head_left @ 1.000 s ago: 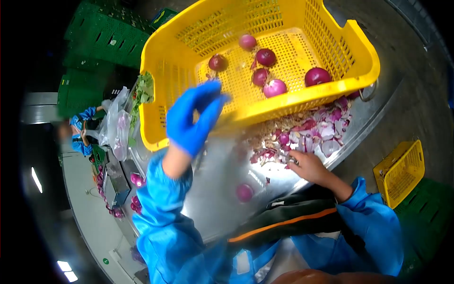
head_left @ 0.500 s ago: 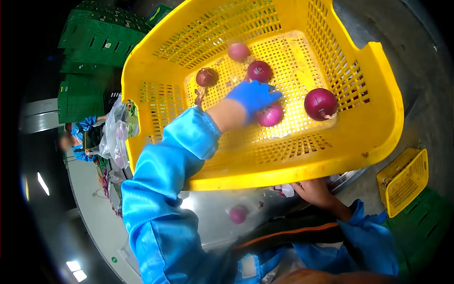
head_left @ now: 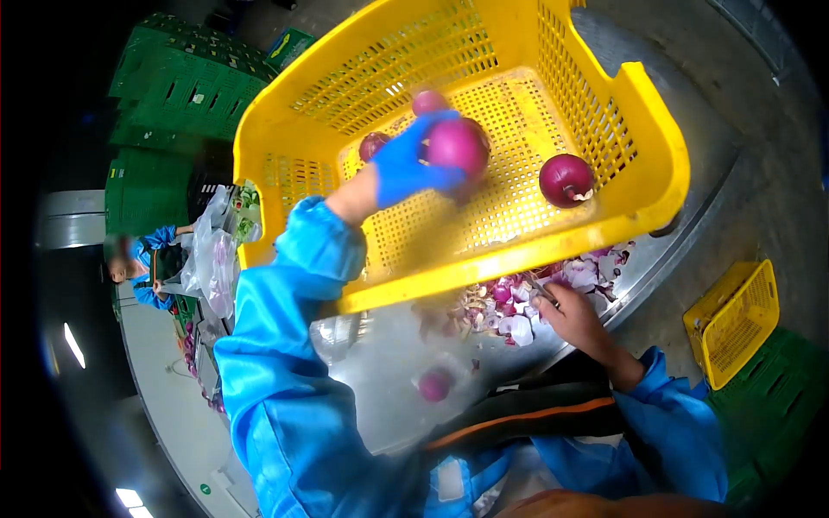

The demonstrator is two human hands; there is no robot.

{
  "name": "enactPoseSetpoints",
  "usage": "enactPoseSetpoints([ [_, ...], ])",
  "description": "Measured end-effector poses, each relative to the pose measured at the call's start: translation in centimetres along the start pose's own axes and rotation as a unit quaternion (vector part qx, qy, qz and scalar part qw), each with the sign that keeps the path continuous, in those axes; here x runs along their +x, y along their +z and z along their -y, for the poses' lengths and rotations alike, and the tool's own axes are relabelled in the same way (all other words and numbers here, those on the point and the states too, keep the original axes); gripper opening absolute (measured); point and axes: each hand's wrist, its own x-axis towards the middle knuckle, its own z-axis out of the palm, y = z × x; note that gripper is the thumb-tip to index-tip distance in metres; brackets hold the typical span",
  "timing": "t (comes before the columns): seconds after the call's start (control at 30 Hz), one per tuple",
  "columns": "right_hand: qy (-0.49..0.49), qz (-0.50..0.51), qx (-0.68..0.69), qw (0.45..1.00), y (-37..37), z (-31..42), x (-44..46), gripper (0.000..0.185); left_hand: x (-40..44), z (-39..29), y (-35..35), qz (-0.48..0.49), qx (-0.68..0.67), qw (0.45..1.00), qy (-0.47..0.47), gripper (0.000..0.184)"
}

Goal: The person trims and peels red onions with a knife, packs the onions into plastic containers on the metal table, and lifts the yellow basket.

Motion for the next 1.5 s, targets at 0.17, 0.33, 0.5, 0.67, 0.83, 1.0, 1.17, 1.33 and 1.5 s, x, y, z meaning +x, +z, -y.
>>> enactPoseSetpoints([
  [0.17, -0.181, -0.094, -0.119, 0.972, -0.4, 4.4, -1.9, 0.018, -6.3, -4.8, -2.3, -0.05, -0.127, 0.99, -0.016, 0.07],
  [0.33, -0.231, -0.005, -0.159, 0.96, 3.1, 3.6, -4.6, 0.02, -8.1, -4.5, -0.7, 0.03, 0.227, 0.971, -0.069, 0.069],
  [0.5, -0.203, 0.016, -0.159, 0.966, 3.3, 2.5, -5.7, 0.021, -4.2, 2.3, -1.0, 0.204, 0.353, 0.909, -0.085, 0.047],
  [0.67, -0.164, -0.011, -0.155, 0.974, 1.9, 0.1, -4.7, 0.021, 0.2, 9.0, 0.2, 0.305, 0.409, 0.853, -0.106, 0.043],
  [0.83, -0.153, -0.023, -0.122, 0.98, 0.7, -1.6, -2.4, 0.018, 0.7, 9.1, 1.9, 0.288, 0.385, 0.874, -0.07, 0.042],
  [1.0, -0.155, 0.014, -0.108, 0.982, 1.2, -1.7, -0.8, 0.016, 2.1, 5.7, 2.2, 0.119, 0.453, 0.883, 0.032, 0.046],
  [1.17, -0.173, 0.037, -0.133, 0.975, 1.6, -1.3, 0.1, 0.017, 7.4, 10.5, 6.3, 0.137, 0.587, 0.793, 0.089, 0.03],
  [1.33, -0.173, -0.019, -0.085, 0.981, 1.3, -1.3, -0.4, 0.015, 8.3, 10.0, 6.1, 0.172, 0.514, 0.838, -0.063, 0.029],
  [1.5, -0.15, -0.037, -0.067, 0.986, 0.9, 0.4, -2.9, 0.021, 2.8, 3.1, -0.5, 0.046, 0.132, 0.99, -0.011, 0.054],
])
